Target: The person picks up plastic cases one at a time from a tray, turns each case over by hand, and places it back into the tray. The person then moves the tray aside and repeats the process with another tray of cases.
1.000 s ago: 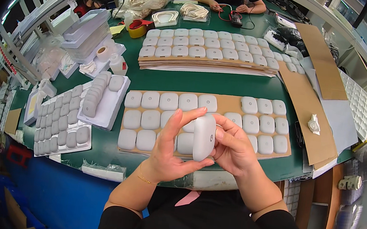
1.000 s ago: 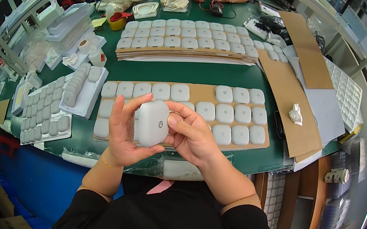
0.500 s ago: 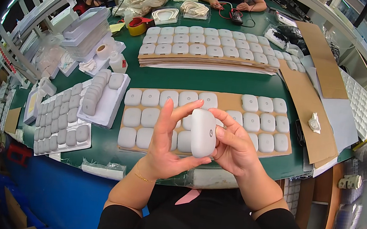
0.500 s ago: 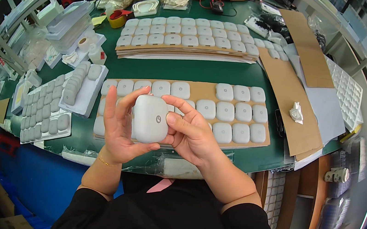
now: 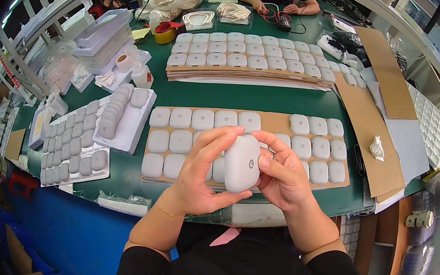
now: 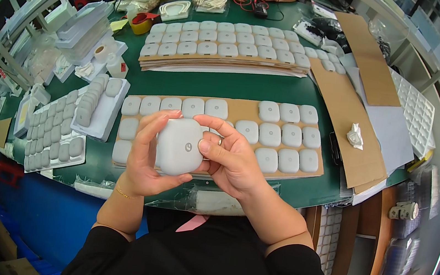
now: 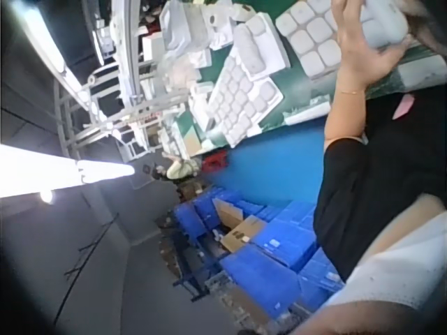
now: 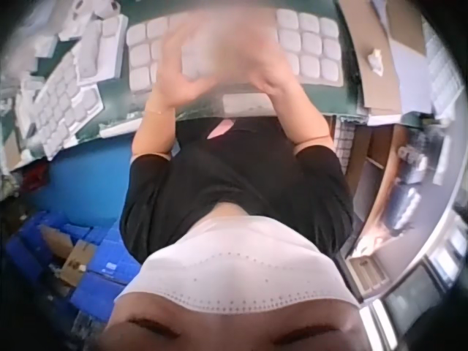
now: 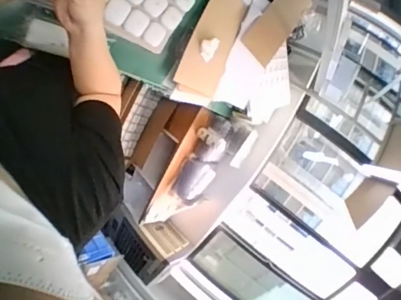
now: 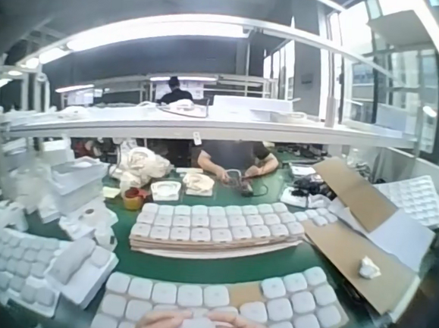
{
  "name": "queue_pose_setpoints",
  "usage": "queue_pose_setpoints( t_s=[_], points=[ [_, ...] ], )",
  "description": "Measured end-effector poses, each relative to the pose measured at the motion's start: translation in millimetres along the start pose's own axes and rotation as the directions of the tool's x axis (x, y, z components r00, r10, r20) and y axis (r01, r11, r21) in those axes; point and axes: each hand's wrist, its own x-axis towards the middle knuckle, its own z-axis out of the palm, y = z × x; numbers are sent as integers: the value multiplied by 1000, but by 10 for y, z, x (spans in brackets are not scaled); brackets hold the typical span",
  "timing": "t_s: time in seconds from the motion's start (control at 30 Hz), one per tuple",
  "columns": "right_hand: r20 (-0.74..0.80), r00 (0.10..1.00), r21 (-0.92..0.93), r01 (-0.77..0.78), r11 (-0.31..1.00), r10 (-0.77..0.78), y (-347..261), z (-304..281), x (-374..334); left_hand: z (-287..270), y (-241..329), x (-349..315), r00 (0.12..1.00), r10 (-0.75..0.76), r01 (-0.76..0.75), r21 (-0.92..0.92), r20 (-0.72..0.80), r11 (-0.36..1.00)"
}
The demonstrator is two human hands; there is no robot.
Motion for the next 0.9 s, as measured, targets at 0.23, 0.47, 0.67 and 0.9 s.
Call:
queue_pose_setpoints(
  t_s=[0.23,0.47,0.67,0.9],
  points=[
    [-11,1000,6,5,1000,-5,-36,104,19,34,-36,-20,999,43,-43,-32,-20,999],
    [-14,999,10,47,999,-47,-21,62,35,53,-7,6,998,64,-65,-91,-20,994],
    [90,994,109,-68,992,58,-48,40,34,46,-37,-31,999,19,-25,-166,-35,986],
    [133,987,190,-117,975,93,-66,119,57,29,-55,-77,963,-269,257,-234,-20,938]
  ],
)
